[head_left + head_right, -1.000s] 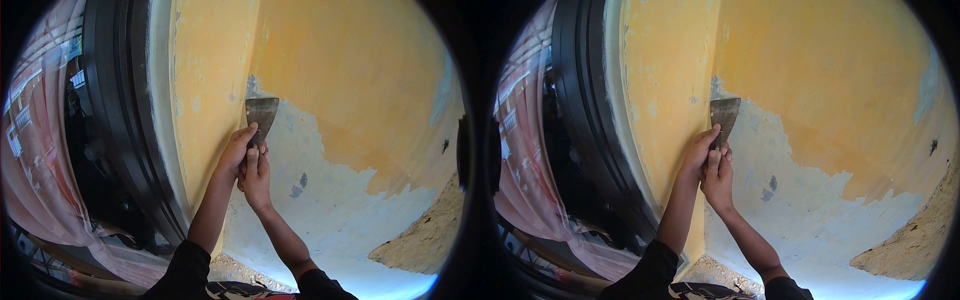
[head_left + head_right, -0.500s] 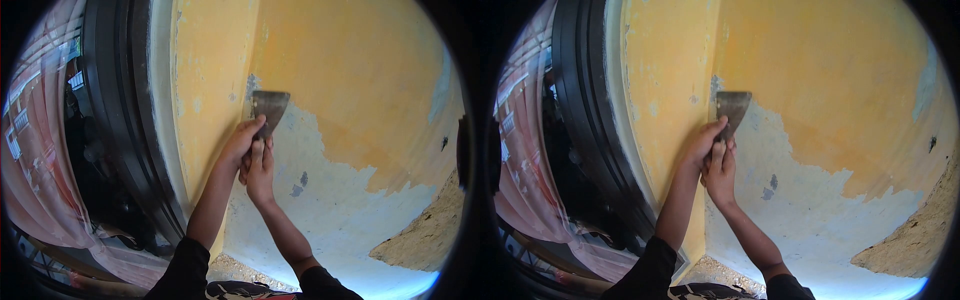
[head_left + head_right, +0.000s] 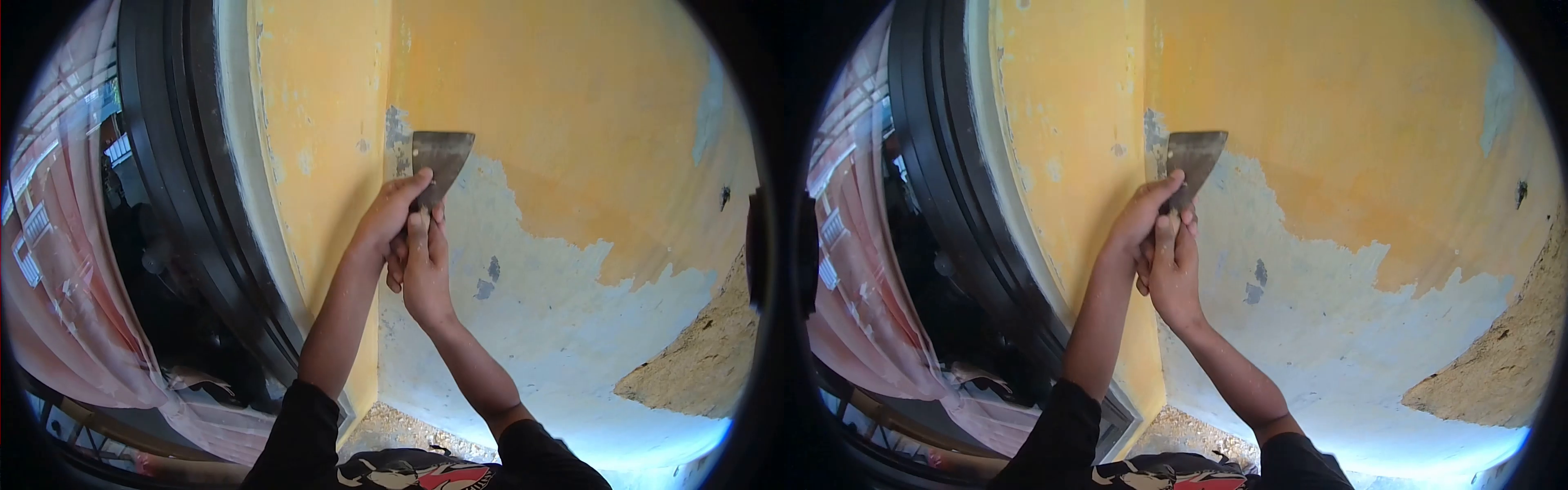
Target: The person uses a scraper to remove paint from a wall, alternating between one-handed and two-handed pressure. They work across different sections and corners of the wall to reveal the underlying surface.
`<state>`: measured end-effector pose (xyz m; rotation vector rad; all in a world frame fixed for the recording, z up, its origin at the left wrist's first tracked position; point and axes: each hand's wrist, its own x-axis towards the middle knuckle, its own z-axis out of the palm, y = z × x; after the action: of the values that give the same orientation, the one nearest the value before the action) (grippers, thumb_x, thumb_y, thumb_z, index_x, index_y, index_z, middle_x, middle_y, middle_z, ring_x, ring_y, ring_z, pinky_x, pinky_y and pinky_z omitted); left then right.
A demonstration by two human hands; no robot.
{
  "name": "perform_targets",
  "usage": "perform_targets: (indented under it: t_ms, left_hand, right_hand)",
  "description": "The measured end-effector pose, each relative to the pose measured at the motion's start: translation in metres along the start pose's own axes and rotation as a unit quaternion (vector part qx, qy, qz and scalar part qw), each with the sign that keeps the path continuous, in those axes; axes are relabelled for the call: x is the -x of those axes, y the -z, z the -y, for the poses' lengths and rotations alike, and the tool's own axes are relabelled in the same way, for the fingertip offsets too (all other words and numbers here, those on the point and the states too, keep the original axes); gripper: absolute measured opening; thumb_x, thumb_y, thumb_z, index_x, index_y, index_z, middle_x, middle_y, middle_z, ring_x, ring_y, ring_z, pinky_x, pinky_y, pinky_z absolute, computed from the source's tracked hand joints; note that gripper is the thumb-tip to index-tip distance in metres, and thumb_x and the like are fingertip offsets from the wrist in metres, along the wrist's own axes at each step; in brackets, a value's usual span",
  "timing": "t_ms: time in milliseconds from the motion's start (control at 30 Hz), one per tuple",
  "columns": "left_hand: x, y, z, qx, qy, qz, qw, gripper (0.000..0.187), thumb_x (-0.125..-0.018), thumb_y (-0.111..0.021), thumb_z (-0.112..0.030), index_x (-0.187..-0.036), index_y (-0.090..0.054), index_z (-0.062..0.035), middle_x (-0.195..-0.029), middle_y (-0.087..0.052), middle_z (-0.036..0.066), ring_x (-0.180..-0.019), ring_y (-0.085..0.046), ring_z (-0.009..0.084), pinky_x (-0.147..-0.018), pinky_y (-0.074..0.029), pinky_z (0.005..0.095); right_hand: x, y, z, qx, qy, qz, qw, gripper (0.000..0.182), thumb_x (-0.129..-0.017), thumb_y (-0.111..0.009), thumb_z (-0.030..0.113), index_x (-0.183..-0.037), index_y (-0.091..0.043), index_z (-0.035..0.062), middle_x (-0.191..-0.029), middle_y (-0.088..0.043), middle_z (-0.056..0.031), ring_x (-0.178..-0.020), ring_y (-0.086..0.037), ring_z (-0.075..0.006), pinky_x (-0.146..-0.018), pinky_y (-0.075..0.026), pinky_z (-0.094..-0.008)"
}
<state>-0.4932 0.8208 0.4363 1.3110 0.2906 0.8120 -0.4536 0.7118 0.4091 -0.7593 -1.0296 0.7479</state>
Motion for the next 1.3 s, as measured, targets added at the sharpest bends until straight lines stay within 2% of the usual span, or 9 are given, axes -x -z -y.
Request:
perform_targets:
  t_ms: [467, 600, 667, 800, 833, 900, 1067, 1100, 1300]
  left_hand:
    - [-0.001, 0.002, -0.001, 0.062, -0.035, 0.001, 0.997, 0.041, -0.097, -0.058, -0.041, -0.090, -0.057, -0.0011, -0.063, -0.058, 0.006, -0.061, -0.060, 0.0212, -0.058, -0.052, 0.0330]
    - [-0.007, 0.006, 0.005, 0.028, -0.026, 0.029, 0.999, 0.041, -0.098, -0.055, -0.044, -0.085, -0.057, -0.0052, -0.066, -0.058, 0.006, -0.063, -0.060, 0.0200, -0.056, -0.051, 0.0323]
    - [-0.006, 0.008, -0.020, 0.000, 0.057, -0.018, 0.998, 0.044, -0.099, -0.052, -0.047, -0.083, -0.057, -0.0067, -0.066, -0.058, 0.006, -0.063, -0.059, 0.0193, -0.057, -0.051, 0.0314]
    - [-0.001, 0.004, 0.000, -0.020, 0.025, 0.018, 0.999, 0.048, -0.096, -0.051, -0.055, -0.083, -0.056, -0.0088, -0.070, -0.059, 0.005, -0.063, -0.059, 0.0182, -0.056, -0.050, 0.0300]
    - [0.002, 0.001, 0.004, -0.031, -0.014, 0.035, 0.999, 0.047, -0.097, -0.051, -0.054, -0.083, -0.056, -0.0087, -0.071, -0.059, 0.004, -0.065, -0.060, 0.0180, -0.058, -0.051, 0.0302]
    - [0.003, -0.001, -0.016, -0.035, 0.008, 0.006, 0.999, 0.046, -0.098, -0.051, -0.051, -0.084, -0.056, -0.0080, -0.071, -0.059, 0.004, -0.064, -0.060, 0.0184, -0.059, -0.051, 0.0304]
    - [0.004, -0.005, -0.001, 0.042, 0.031, 0.000, 0.999, 0.042, -0.098, -0.053, -0.047, -0.085, -0.055, -0.0073, -0.067, -0.057, 0.004, -0.066, -0.059, 0.0185, -0.058, -0.051, 0.0303]
    - [0.005, -0.006, 0.002, 0.050, 0.000, 0.042, 0.998, 0.042, -0.097, -0.055, -0.047, -0.088, -0.054, -0.0065, -0.065, -0.055, 0.003, -0.068, -0.059, 0.0183, -0.059, -0.051, 0.0299]
    - [0.001, -0.004, -0.005, 0.101, 0.038, 0.027, 0.994, 0.041, -0.096, -0.057, -0.046, -0.089, -0.054, -0.0053, -0.065, -0.056, 0.003, -0.067, -0.059, 0.0193, -0.064, -0.051, 0.0299]
  right_hand:
    - [-0.006, -0.002, 0.003, 0.008, -0.027, 0.010, 1.000, 0.027, -0.107, -0.035, 0.030, -0.092, -0.039, 0.0083, -0.065, -0.037, 0.0026, -0.045, -0.034, -0.0056, -0.036, -0.029, -0.0226]
    - [-0.006, 0.000, 0.001, 0.030, -0.021, -0.002, 0.999, 0.028, -0.107, -0.035, 0.029, -0.090, -0.039, 0.0080, -0.065, -0.038, 0.0018, -0.045, -0.035, -0.0065, -0.037, -0.030, -0.0233]
    - [-0.022, -0.004, 0.004, 0.005, 0.001, 0.026, 1.000, 0.027, -0.107, -0.034, 0.028, -0.091, -0.040, 0.0073, -0.066, -0.038, 0.0014, -0.046, -0.036, -0.0069, -0.038, -0.032, -0.0234]
    - [0.001, 0.001, 0.003, 0.009, 0.002, 0.019, 1.000, 0.018, -0.106, -0.035, 0.019, -0.099, -0.037, 0.0029, -0.065, -0.043, -0.0018, -0.043, -0.041, -0.0091, -0.036, -0.036, -0.0258]
    - [0.005, 0.001, 0.003, 0.041, -0.018, -0.005, 0.999, 0.024, -0.107, -0.036, 0.026, -0.090, -0.038, 0.0072, -0.067, -0.040, 0.0004, -0.046, -0.038, -0.0083, -0.038, -0.034, -0.0247]
    - [-0.011, -0.005, 0.005, 0.026, -0.007, 0.004, 1.000, 0.023, -0.106, -0.036, 0.025, -0.092, -0.038, 0.0069, -0.067, -0.040, 0.0002, -0.046, -0.038, -0.0082, -0.038, -0.035, -0.0246]
    - [0.001, 0.002, 0.005, 0.022, 0.010, 0.007, 1.000, 0.018, -0.105, -0.038, 0.017, -0.096, -0.038, 0.0005, -0.066, -0.043, -0.0033, -0.042, -0.043, -0.0107, -0.035, -0.037, -0.0269]
    - [0.003, 0.003, 0.003, 0.045, 0.000, -0.011, 0.999, 0.021, -0.105, -0.038, 0.017, -0.094, -0.038, -0.0010, -0.065, -0.043, -0.0040, -0.041, -0.044, -0.0117, -0.035, -0.037, -0.0277]
    - [-0.007, -0.001, 0.007, 0.030, -0.002, -0.004, 1.000, 0.025, -0.105, -0.038, 0.017, -0.087, -0.040, -0.0006, -0.065, -0.045, -0.0044, -0.041, -0.045, -0.0124, -0.035, -0.038, -0.0287]
